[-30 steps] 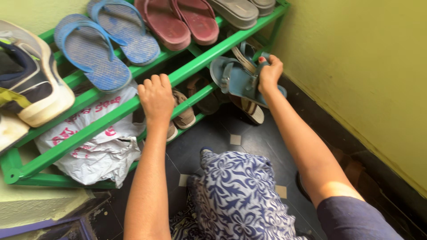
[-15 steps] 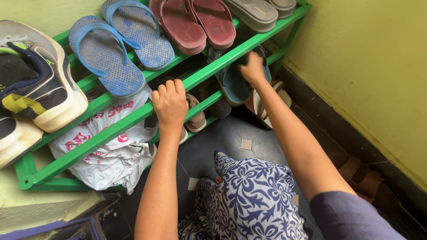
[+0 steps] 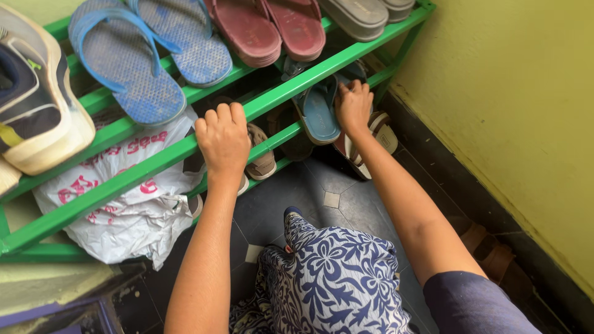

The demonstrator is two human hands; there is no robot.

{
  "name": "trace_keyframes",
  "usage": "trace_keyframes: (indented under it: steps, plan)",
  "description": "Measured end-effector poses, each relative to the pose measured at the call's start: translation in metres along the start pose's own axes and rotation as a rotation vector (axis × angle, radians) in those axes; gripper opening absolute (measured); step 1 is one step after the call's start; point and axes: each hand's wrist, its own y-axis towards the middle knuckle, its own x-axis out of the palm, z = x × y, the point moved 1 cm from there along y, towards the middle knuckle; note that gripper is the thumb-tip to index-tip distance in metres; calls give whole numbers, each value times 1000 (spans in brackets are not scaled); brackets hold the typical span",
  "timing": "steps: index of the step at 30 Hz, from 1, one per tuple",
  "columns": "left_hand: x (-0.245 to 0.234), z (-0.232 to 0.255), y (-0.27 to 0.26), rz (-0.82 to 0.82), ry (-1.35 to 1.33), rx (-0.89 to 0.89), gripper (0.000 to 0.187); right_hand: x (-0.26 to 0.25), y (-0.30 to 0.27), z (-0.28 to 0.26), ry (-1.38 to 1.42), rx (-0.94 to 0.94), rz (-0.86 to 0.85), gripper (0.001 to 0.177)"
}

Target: The person organizes various footwear on a green metal shoe rack. They pick up flip-flops, sandals, and sneakers from the floor and place them on the rack shelves, arranging them neatly.

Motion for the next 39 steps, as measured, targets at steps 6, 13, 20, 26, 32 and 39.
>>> trace_keyframes:
  steps: [6,13,20,26,32,39]
  plan:
    - [0,0,1,-10,-7,-3,8,39,23,48,-70,9,0,31]
    - [-2,0,1,-2,8,-13,10,28,35,59,-9,74,104,31]
    - [0,0,1,28,-6,-20,10,-68,-65,-74,212,-71,-31,49]
    - [-1,0,1,8,19,-7,8,-48,-52,-87,36,-122,-95,50]
    - [-1,-1,0,8,8,-6,8,-24,-39,-41,29,-177,-35,46]
    - [-1,-1,0,-18,2,-5,8,-17,-13,0,12,-233,-56,46]
